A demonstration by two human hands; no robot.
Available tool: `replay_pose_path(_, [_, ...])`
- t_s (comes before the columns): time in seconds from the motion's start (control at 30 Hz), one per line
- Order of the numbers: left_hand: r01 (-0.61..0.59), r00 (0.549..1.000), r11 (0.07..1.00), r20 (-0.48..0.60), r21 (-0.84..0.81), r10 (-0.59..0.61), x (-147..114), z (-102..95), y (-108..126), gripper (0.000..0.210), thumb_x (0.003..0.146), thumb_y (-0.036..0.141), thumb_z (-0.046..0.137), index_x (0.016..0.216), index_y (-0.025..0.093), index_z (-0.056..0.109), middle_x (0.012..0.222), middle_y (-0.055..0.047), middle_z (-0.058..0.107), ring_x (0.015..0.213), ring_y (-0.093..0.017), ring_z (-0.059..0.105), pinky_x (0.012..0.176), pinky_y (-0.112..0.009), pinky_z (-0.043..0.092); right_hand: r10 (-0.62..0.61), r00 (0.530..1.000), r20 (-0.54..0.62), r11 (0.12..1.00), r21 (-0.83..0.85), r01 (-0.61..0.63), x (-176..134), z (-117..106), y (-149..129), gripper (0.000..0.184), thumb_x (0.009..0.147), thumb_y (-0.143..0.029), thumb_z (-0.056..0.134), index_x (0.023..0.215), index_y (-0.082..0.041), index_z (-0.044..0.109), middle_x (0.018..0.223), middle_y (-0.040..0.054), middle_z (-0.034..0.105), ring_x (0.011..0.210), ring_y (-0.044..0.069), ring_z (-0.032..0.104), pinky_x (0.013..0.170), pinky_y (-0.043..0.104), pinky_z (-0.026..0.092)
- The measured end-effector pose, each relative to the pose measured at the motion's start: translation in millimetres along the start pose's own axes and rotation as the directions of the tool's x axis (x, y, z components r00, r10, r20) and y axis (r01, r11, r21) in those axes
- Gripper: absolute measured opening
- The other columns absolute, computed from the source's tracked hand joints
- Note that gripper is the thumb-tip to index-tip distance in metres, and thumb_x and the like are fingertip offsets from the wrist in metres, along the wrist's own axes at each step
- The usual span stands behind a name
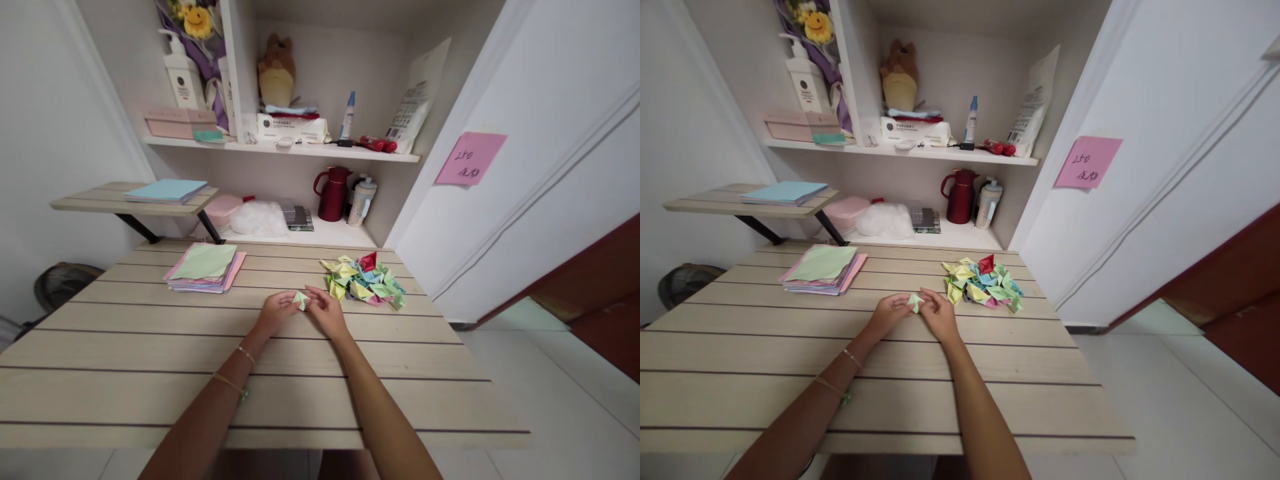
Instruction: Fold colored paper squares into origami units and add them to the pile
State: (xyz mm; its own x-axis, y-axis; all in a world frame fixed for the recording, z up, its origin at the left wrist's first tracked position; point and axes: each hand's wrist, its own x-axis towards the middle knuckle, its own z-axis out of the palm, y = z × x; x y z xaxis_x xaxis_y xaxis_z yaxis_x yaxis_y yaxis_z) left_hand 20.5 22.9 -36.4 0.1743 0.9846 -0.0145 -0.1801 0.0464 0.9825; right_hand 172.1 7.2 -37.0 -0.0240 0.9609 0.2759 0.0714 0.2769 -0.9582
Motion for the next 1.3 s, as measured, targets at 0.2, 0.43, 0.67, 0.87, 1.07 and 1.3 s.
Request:
replay_pose_path(0.2, [-0.119, 0.992, 0.977, 0.058, 0.179, 0.11, -4, 4.4, 1, 0.019, 0.06, 0.021, 0.068, 0.079, 0.016, 0.068, 0.076, -0.007, 0.07, 0.073, -0.018, 0.065, 0.071, -0.027, 0.052, -0.025, 1.0, -0.012, 0.993, -0.113, 0.024, 0, 0, 2, 0.021, 0.068, -0.026, 0.059, 0.086, -0.018, 0.069, 0.078, 0.0048, 0.07, 0.066, 0.018, 0.062, 0.06, 0.029, 0.05])
replay_pose_path(0.43, [-0.208, 0.978, 0.927, 0.083, 0.312, 0.192, -11, 6.2, 9, 0.018, 0.067, 0.022, 0.061, 0.083, 0.017, 0.069, 0.079, -0.006, 0.071, 0.071, -0.018, 0.065, 0.067, -0.025, 0.052, -0.08, 0.996, -0.045, 0.978, -0.198, 0.07, -2, 4, -2, 0.019, 0.067, -0.024, 0.06, 0.084, -0.019, 0.068, 0.077, 0.0047, 0.069, 0.069, 0.018, 0.061, 0.06, 0.028, 0.049])
replay_pose_path(0.67, [-0.232, 0.97, 0.888, 0.022, 0.396, 0.243, -16, 10.5, 9, 0.023, 0.065, 0.018, 0.06, 0.087, 0.018, 0.068, 0.086, -0.006, 0.07, 0.07, -0.018, 0.066, 0.065, -0.026, 0.053, -0.132, 0.985, -0.111, 0.969, -0.226, 0.104, -5, 12, -4, 0.017, 0.068, -0.02, 0.056, 0.082, -0.019, 0.065, 0.078, 0.0044, 0.067, 0.071, 0.018, 0.061, 0.058, 0.026, 0.05])
replay_pose_path(0.87, [-0.245, 0.961, 0.886, -0.022, 0.393, 0.276, -17, 13.1, 10, 0.023, 0.065, 0.018, 0.06, 0.087, 0.017, 0.068, 0.085, -0.006, 0.07, 0.072, -0.019, 0.066, 0.068, -0.027, 0.053, -0.152, 0.978, -0.144, 0.969, -0.217, 0.119, -5, 13, -5, 0.022, 0.068, -0.018, 0.056, 0.089, -0.018, 0.063, 0.082, 0.0057, 0.066, 0.074, 0.017, 0.061, 0.059, 0.025, 0.051])
replay_pose_path(1.07, [-0.278, 0.942, 0.882, -0.072, 0.381, 0.328, -17, 16.0, 10, 0.02, 0.064, 0.019, 0.061, 0.083, 0.017, 0.066, 0.08, -0.004, 0.07, 0.072, -0.017, 0.066, 0.069, -0.026, 0.054, -0.186, 0.969, -0.16, 0.954, -0.266, 0.14, -6, 13, -8, 0.02, 0.068, -0.017, 0.055, 0.085, -0.019, 0.065, 0.083, 0.0063, 0.064, 0.074, 0.017, 0.059, 0.056, 0.024, 0.051])
replay_pose_path(1.3, [-0.262, 0.933, 0.915, -0.16, 0.306, 0.321, -13, 14.8, 6, 0.016, 0.063, 0.021, 0.062, 0.079, 0.016, 0.064, 0.076, -0.006, 0.069, 0.073, -0.018, 0.066, 0.069, -0.028, 0.054, -0.097, 0.966, -0.239, 0.984, -0.169, 0.057, -5, 14, -6, 0.017, 0.067, -0.02, 0.056, 0.081, -0.017, 0.064, 0.081, 0.0051, 0.065, 0.073, 0.017, 0.061, 0.056, 0.024, 0.05])
